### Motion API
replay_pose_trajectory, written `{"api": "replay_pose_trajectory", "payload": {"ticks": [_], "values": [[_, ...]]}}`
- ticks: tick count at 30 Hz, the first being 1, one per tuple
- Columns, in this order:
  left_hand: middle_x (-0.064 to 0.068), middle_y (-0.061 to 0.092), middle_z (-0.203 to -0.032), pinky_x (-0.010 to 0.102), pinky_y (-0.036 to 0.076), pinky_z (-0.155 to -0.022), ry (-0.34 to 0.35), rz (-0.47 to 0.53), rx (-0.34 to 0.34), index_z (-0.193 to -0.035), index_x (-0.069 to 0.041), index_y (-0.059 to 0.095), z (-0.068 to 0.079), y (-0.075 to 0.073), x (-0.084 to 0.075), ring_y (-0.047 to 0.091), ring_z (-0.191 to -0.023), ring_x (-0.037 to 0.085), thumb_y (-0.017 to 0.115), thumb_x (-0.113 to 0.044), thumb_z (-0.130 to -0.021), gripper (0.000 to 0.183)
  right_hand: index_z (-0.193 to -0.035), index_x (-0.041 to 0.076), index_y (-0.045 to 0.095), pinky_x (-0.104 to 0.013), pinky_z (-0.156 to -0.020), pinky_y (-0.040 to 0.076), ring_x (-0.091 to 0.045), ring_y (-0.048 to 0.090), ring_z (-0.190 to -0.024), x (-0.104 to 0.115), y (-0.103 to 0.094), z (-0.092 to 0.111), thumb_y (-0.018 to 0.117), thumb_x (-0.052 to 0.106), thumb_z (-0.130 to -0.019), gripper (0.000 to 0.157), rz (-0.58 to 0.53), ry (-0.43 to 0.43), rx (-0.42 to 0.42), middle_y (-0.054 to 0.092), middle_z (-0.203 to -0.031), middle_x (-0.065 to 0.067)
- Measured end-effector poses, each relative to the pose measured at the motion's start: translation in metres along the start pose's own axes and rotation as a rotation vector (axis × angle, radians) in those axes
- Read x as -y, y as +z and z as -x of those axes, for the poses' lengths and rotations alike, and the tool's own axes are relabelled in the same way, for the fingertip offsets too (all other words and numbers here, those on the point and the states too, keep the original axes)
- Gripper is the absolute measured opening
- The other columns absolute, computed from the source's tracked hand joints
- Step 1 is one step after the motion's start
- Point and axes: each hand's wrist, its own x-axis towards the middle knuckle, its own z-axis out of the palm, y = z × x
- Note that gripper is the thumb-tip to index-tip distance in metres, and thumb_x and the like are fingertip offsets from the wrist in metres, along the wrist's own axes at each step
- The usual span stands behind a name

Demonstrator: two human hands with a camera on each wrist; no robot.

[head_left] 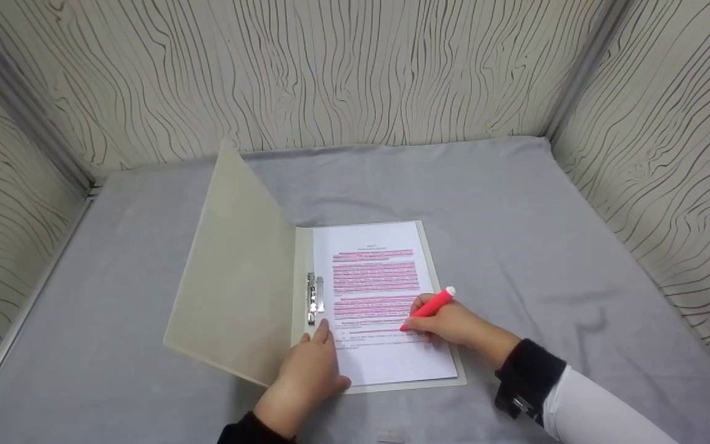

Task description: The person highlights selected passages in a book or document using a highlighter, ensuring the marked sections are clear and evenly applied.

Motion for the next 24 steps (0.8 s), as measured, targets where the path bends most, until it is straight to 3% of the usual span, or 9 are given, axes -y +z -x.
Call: {"api": "replay_pose_trajectory", "payload": {"ticks": [9, 24], "values": [[0.022, 0.047, -0.135, 0.049, 0.048, -0.085, -0.007, 0.011, 0.004, -0.122, 0.014, 0.052, 0.0004, -0.001, -0.0009, 0.054, -0.107, 0.046, 0.079, -0.039, -0.067, 0.082, -0.085, 0.008, 0.057, -0.024, -0.048, 0.041, -0.015, 0.052, -0.051, -0.0023, -0.0016, 0.0, 0.07, 0.024, -0.082, 0.021, -0.003, 0.032, -0.015, 0.054, -0.061, -0.003], [0.023, 0.049, -0.132, 0.047, 0.05, -0.082, 0.006, -0.012, -0.012, -0.12, 0.015, 0.054, 0.0025, -0.0024, -0.0014, 0.057, -0.103, 0.044, 0.08, -0.039, -0.066, 0.08, -0.083, 0.006, 0.056, -0.023, -0.049, 0.04, -0.013, 0.05, -0.05, -0.003, -0.0048, 0.0018, 0.07, 0.022, -0.082, 0.021, -0.012, 0.008, -0.007, 0.054, -0.061, -0.002]]}}
